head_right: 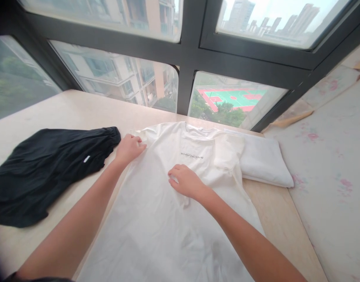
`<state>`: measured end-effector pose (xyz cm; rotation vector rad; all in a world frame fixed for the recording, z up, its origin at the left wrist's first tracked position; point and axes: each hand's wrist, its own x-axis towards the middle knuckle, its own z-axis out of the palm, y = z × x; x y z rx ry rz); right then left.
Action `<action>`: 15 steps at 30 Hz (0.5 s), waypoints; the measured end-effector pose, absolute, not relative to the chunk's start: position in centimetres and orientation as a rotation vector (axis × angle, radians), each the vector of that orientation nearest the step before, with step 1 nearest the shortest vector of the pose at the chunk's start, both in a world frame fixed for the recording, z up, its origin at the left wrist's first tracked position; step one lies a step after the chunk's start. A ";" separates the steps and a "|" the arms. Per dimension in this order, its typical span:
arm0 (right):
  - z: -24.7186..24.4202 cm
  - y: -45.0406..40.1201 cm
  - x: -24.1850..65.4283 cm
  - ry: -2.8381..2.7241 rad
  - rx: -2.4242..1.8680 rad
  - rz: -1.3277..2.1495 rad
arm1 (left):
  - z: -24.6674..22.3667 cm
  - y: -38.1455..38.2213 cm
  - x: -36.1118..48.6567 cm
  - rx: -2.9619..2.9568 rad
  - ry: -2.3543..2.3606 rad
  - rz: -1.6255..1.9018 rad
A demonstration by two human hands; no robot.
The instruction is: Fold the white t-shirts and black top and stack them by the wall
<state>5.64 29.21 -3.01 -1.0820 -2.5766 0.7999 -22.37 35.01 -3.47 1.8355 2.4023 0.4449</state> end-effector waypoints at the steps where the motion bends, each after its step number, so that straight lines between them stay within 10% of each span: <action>1: -3.5 29.0 5.8 -2.572 -1.053 0.800 | -3.3 34.4 -22.9 1.820 2.416 0.433; 15: -3.8 29.1 6.3 -2.552 -1.008 0.860 | -2.6 31.8 -26.3 1.754 2.570 0.318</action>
